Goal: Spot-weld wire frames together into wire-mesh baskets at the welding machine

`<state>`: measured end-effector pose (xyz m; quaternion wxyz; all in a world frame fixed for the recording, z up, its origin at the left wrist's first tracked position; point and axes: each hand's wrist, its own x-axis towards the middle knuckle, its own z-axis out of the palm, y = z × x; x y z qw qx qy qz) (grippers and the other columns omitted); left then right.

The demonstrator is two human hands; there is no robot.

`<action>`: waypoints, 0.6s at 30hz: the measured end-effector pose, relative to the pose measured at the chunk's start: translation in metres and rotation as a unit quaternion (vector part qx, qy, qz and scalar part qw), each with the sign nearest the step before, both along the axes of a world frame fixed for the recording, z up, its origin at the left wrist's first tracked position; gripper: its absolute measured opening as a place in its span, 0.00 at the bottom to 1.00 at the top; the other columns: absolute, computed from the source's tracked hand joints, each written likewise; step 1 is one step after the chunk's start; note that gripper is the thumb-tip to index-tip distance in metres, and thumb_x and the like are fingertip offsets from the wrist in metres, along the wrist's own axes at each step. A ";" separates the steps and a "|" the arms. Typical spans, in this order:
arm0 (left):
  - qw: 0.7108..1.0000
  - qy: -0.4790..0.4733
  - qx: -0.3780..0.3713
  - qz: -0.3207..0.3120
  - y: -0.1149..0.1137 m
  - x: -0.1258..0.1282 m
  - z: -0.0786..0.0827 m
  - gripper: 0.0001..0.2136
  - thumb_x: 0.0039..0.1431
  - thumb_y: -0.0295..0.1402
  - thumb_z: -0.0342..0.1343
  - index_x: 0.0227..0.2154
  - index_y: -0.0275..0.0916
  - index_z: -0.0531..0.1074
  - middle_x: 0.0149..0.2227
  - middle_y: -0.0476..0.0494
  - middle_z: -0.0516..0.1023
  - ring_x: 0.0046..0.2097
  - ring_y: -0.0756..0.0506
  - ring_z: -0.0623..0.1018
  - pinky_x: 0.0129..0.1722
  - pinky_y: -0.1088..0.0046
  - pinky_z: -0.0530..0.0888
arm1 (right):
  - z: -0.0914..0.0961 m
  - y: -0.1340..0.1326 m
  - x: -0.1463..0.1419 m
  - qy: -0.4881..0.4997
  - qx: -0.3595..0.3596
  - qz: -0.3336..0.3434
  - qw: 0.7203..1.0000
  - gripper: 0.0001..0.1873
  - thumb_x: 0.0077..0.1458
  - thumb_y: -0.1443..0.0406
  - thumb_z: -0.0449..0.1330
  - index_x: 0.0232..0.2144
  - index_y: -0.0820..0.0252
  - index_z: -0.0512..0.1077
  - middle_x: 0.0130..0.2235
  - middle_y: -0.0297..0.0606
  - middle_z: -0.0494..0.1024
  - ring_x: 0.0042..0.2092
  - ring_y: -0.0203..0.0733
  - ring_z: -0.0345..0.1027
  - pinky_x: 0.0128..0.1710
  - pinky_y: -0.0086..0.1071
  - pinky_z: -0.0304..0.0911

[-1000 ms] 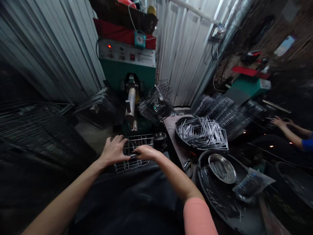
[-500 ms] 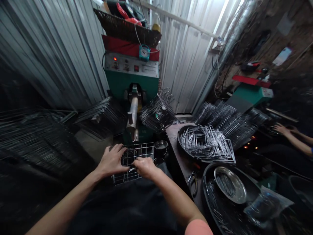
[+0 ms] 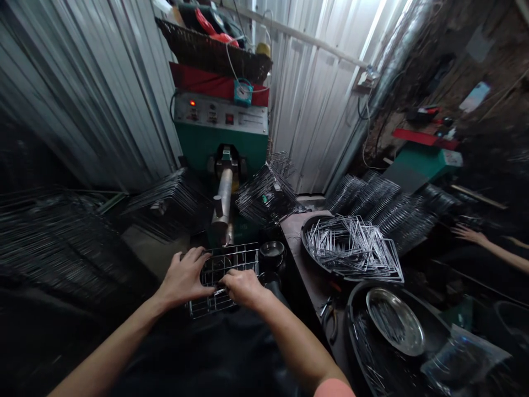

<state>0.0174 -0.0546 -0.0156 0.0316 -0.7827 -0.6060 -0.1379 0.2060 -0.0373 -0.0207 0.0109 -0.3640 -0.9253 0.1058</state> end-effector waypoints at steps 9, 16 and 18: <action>0.999 -0.028 0.004 -0.020 0.002 -0.001 -0.006 0.31 0.36 0.44 0.57 0.46 0.35 0.66 0.52 0.29 0.66 0.53 0.32 0.65 0.50 0.50 0.59 | 0.008 -0.006 0.000 -0.021 0.010 0.007 1.000 0.17 0.55 0.69 0.52 0.47 0.55 0.69 0.43 0.39 0.74 0.43 0.40 0.70 0.35 0.29 0.62; 0.999 -0.037 0.002 -0.017 0.002 -0.001 -0.006 0.31 0.36 0.44 0.57 0.46 0.37 0.66 0.52 0.30 0.66 0.54 0.32 0.65 0.52 0.50 0.59 | 0.006 -0.007 0.001 -0.019 0.017 0.005 1.000 0.17 0.56 0.68 0.52 0.47 0.56 0.69 0.43 0.38 0.75 0.42 0.40 0.70 0.35 0.28 0.63; 0.999 -0.037 0.002 -0.013 0.002 -0.001 -0.006 0.31 0.36 0.45 0.58 0.46 0.36 0.67 0.53 0.29 0.66 0.54 0.31 0.64 0.52 0.49 0.58 | 0.007 -0.007 0.001 -0.021 0.018 0.004 1.000 0.17 0.56 0.68 0.52 0.48 0.56 0.69 0.43 0.38 0.74 0.42 0.40 0.70 0.35 0.28 0.63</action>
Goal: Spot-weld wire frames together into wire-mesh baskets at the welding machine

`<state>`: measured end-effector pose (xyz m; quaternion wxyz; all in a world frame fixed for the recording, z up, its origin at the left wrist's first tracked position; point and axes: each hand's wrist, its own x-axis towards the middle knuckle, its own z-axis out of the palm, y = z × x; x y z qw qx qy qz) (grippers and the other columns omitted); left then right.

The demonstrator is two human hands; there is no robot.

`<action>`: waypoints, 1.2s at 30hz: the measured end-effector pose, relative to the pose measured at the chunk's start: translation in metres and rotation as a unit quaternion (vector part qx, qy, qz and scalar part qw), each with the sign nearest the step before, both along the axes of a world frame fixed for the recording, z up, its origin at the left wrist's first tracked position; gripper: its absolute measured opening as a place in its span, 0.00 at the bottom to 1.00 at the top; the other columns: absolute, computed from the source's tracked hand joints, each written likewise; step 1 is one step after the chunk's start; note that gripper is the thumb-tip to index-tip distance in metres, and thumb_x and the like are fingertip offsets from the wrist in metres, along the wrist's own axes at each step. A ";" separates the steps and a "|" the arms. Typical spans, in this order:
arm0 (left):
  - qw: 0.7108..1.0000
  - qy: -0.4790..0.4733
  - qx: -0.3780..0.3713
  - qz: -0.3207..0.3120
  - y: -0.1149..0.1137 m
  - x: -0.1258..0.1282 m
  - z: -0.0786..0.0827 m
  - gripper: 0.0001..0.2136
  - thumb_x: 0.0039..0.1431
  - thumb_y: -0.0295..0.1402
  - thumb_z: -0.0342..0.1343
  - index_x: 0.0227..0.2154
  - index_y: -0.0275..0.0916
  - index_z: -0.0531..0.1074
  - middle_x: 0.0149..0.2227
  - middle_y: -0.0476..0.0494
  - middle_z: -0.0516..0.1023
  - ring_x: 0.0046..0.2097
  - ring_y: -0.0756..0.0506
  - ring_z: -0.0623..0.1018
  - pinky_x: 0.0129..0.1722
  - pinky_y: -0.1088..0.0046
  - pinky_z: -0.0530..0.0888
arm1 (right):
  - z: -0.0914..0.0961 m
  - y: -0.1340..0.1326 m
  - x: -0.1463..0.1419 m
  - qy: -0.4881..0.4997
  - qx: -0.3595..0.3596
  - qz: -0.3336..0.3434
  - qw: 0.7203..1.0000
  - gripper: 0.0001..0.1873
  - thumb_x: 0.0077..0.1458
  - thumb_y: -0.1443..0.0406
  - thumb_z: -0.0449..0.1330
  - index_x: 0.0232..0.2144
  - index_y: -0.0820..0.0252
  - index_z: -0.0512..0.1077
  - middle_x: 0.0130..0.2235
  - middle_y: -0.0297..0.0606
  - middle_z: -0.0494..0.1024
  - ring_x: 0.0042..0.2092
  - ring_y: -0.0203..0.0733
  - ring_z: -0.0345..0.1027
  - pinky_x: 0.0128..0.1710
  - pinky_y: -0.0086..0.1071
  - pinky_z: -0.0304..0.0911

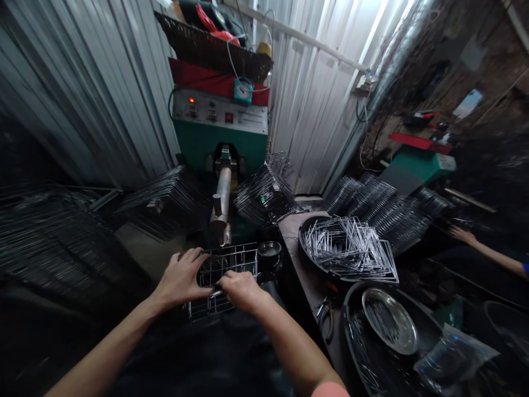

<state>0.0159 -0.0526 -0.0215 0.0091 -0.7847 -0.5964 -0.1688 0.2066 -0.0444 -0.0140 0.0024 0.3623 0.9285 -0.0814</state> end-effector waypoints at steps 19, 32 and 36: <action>1.000 0.010 -0.002 0.008 0.010 -0.007 0.004 0.32 0.37 0.46 0.59 0.47 0.36 0.67 0.53 0.28 0.65 0.55 0.32 0.63 0.51 0.50 0.59 | 0.002 0.013 -0.006 0.006 0.005 0.004 1.000 0.16 0.57 0.69 0.52 0.48 0.56 0.69 0.44 0.39 0.74 0.43 0.40 0.70 0.36 0.29 0.63; 0.999 0.027 -0.033 0.019 0.027 -0.007 0.017 0.29 0.39 0.46 0.58 0.44 0.34 0.68 0.48 0.34 0.69 0.49 0.37 0.68 0.45 0.58 0.64 | 0.000 0.028 -0.009 0.035 0.022 -0.021 0.999 0.16 0.57 0.68 0.51 0.47 0.54 0.69 0.45 0.36 0.74 0.45 0.37 0.68 0.38 0.26 0.62; 0.999 0.040 -0.022 0.022 0.036 -0.009 0.015 0.31 0.39 0.47 0.58 0.47 0.34 0.67 0.51 0.32 0.67 0.52 0.36 0.67 0.47 0.55 0.62 | -0.003 0.033 -0.013 0.035 0.038 -0.035 0.998 0.16 0.57 0.69 0.50 0.47 0.55 0.69 0.44 0.37 0.75 0.44 0.39 0.69 0.35 0.27 0.62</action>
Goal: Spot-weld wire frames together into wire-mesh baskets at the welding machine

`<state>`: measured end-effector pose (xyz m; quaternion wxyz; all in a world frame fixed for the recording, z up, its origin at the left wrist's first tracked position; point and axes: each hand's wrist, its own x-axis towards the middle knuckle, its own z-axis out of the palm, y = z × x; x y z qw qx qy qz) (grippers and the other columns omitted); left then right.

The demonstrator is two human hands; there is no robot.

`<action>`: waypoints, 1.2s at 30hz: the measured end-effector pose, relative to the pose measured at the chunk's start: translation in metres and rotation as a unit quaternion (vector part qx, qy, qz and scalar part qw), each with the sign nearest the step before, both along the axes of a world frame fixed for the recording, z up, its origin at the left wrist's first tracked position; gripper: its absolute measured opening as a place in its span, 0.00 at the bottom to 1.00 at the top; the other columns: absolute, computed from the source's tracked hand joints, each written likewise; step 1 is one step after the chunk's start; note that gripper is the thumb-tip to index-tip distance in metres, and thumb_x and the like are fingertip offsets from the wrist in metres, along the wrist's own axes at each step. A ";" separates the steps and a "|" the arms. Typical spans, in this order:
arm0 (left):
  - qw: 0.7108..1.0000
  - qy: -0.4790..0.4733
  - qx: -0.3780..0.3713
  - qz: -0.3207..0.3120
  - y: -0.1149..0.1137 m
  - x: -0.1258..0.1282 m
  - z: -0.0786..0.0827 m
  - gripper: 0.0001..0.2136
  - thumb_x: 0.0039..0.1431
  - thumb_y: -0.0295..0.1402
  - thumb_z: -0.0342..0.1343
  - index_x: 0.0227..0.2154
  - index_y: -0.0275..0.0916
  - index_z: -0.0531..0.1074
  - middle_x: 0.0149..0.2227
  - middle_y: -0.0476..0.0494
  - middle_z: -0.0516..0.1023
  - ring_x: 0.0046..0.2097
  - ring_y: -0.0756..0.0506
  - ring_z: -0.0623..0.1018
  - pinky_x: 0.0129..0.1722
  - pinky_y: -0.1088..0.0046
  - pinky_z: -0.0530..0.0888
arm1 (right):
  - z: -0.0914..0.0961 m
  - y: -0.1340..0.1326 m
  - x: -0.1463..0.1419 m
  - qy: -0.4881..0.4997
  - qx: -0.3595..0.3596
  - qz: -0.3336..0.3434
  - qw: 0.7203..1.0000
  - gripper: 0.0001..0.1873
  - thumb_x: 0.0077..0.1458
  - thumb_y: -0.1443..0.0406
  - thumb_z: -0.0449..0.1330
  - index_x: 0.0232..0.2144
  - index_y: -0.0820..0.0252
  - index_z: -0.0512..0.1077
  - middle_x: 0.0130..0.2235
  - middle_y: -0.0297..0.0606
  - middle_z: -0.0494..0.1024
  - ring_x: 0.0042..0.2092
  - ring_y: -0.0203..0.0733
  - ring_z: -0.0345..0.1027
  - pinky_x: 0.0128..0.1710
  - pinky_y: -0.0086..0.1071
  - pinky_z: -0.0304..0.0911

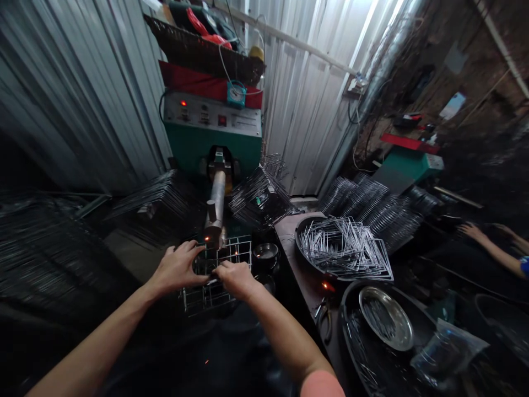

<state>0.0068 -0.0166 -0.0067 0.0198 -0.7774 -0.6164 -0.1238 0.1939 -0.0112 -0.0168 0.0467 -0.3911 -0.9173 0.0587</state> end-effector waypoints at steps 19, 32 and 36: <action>0.996 -0.010 -0.081 0.044 0.052 -0.011 0.010 0.34 0.38 0.52 0.58 0.49 0.38 0.67 0.53 0.33 0.66 0.54 0.35 0.66 0.48 0.57 0.63 | -0.014 0.045 0.009 0.089 0.051 -0.162 0.981 0.11 0.59 0.63 0.53 0.44 0.48 0.71 0.49 0.30 0.72 0.40 0.35 0.71 0.33 0.24 0.60; 0.982 -0.160 -0.090 0.039 0.058 -0.031 -0.013 0.44 0.36 0.51 0.62 0.58 0.41 0.57 0.63 0.29 0.51 0.63 0.30 0.50 0.57 0.38 0.43 | -0.037 0.036 0.034 0.367 0.060 -0.188 0.909 0.13 0.55 0.64 0.53 0.43 0.59 0.69 0.43 0.42 0.72 0.44 0.40 0.68 0.43 0.31 0.62; 0.930 -0.360 -0.048 0.051 0.039 -0.057 -0.060 0.54 0.35 0.51 0.63 0.63 0.37 0.41 0.65 0.30 0.43 0.64 0.32 0.45 0.60 0.46 0.44 | -0.102 -0.013 0.080 0.523 -0.075 -0.279 0.802 0.14 0.56 0.60 0.49 0.39 0.59 0.70 0.33 0.38 0.74 0.32 0.38 0.67 0.35 0.31 0.64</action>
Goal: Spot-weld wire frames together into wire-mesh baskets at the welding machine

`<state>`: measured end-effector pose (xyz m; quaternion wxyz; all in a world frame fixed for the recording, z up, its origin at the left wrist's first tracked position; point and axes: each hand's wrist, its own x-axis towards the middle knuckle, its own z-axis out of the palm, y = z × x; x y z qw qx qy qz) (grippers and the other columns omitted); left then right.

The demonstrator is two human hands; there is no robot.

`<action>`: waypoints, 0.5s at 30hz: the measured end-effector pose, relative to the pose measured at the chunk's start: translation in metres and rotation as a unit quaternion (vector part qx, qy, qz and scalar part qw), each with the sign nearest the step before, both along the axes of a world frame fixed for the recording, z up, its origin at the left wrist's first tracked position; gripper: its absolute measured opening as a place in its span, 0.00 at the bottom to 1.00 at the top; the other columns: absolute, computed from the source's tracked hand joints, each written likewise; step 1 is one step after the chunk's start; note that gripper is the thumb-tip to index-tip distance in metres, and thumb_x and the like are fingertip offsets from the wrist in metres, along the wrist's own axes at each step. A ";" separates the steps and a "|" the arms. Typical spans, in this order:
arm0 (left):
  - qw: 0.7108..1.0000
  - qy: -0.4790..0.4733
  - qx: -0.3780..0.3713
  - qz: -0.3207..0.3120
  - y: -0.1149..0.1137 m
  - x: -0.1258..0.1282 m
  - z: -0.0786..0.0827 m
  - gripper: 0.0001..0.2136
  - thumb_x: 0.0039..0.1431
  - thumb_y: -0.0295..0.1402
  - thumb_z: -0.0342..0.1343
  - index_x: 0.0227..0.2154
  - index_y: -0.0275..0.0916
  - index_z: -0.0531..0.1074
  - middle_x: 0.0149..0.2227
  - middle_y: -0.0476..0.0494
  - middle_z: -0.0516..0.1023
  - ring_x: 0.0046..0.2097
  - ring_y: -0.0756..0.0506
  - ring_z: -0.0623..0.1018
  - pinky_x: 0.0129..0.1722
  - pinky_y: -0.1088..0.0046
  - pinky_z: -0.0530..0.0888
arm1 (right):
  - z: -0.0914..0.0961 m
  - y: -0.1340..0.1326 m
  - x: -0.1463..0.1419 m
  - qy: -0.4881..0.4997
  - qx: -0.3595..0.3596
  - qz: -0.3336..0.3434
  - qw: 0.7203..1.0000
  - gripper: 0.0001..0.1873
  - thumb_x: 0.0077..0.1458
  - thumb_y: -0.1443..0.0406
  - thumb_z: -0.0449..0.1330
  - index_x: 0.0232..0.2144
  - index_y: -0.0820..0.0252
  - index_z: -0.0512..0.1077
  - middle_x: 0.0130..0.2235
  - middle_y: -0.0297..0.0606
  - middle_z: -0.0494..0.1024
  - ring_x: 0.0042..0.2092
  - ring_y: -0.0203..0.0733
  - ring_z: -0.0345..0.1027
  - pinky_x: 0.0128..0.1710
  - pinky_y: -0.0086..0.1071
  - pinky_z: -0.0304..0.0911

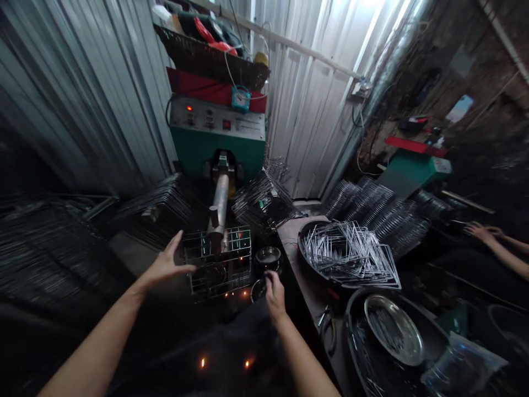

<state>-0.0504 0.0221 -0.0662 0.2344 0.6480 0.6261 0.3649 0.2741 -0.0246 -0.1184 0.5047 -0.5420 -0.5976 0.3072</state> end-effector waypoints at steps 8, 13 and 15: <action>0.939 -0.342 -0.028 -0.010 0.000 0.012 -0.055 0.57 0.33 0.44 0.67 0.63 0.40 0.37 0.63 0.30 0.49 0.64 0.36 0.51 0.61 0.56 0.52 | -0.053 -0.037 0.042 0.355 -0.223 -0.076 0.904 0.18 0.39 0.61 0.64 0.36 0.62 0.73 0.20 0.28 0.64 0.22 0.30 0.57 0.17 0.22 0.49; 0.915 -0.400 0.014 0.050 -0.017 0.020 -0.050 0.53 0.29 0.40 0.70 0.60 0.43 0.47 0.58 0.33 0.60 0.61 0.35 0.59 0.59 0.54 0.58 | -0.034 -0.042 0.054 0.488 -0.292 -0.051 0.821 0.12 0.40 0.69 0.62 0.32 0.64 0.72 0.21 0.29 0.63 0.21 0.28 0.57 0.17 0.20 0.51; 0.917 -0.394 0.023 0.049 -0.036 0.020 -0.049 0.49 0.30 0.39 0.70 0.58 0.45 0.50 0.57 0.35 0.62 0.60 0.36 0.60 0.59 0.54 0.58 | -0.034 -0.053 0.056 0.506 -0.313 -0.044 0.803 0.10 0.41 0.69 0.62 0.31 0.64 0.71 0.22 0.29 0.65 0.22 0.28 0.59 0.20 0.21 0.56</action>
